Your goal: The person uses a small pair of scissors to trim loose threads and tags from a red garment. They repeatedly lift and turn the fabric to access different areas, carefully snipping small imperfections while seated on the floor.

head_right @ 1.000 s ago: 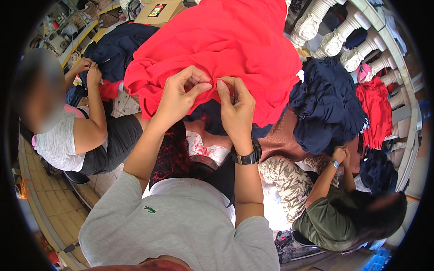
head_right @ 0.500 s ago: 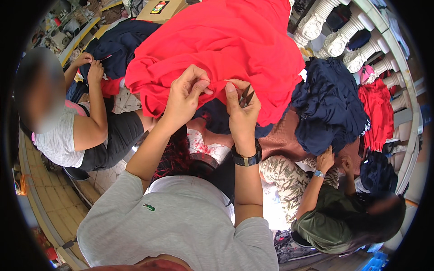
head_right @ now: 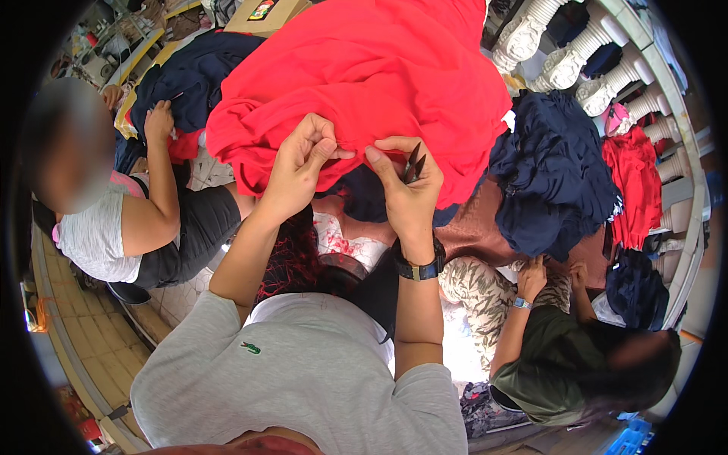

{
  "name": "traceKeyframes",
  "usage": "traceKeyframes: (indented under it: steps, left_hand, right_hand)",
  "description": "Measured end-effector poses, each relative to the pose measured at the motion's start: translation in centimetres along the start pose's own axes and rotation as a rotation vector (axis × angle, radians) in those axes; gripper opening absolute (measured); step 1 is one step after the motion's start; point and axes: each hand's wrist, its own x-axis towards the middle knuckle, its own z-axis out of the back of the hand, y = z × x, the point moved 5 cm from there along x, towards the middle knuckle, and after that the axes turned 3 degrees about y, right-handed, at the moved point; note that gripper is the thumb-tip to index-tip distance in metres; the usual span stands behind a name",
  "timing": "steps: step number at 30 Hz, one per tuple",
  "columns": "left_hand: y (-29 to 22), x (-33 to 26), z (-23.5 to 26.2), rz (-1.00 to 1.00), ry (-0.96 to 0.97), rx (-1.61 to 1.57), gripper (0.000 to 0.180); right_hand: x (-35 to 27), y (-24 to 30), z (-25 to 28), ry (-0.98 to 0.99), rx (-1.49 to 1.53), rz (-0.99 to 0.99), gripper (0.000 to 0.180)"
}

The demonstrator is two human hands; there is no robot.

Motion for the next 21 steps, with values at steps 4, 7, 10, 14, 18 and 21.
traceKeyframes:
  steps: [4,7,10,14,18,21]
  left_hand:
    - [-1.3,-0.6,-1.0,-0.025,-0.086,0.006,0.025]
    - [-2.1,-0.7,-1.2,-0.123,-0.101,0.317,0.018]
    - [-1.1,-0.6,-0.9,-0.154,-0.135,0.343,0.011]
    - [-0.9,-0.9,-0.8,-0.200,-0.091,0.341,0.010]
    - [-0.6,-1.3,-0.5,-0.300,-0.112,0.315,0.001]
    - [-0.5,-1.4,0.0,-0.215,-0.170,0.351,0.005]
  right_hand:
    - [0.1,0.1,0.2,-0.028,0.005,0.027,0.014]
    - [0.1,0.0,-0.1,-0.025,0.017,0.004,0.014]
    - [0.1,0.3,-0.4,-0.024,0.013,-0.014,0.015]
    - [-0.1,0.1,-0.1,-0.041,-0.019,-0.060,0.015]
    - [-0.5,0.5,0.2,-0.041,-0.172,-0.113,0.015]
    - [-1.8,2.5,0.4,-0.095,-0.424,-0.053,0.016]
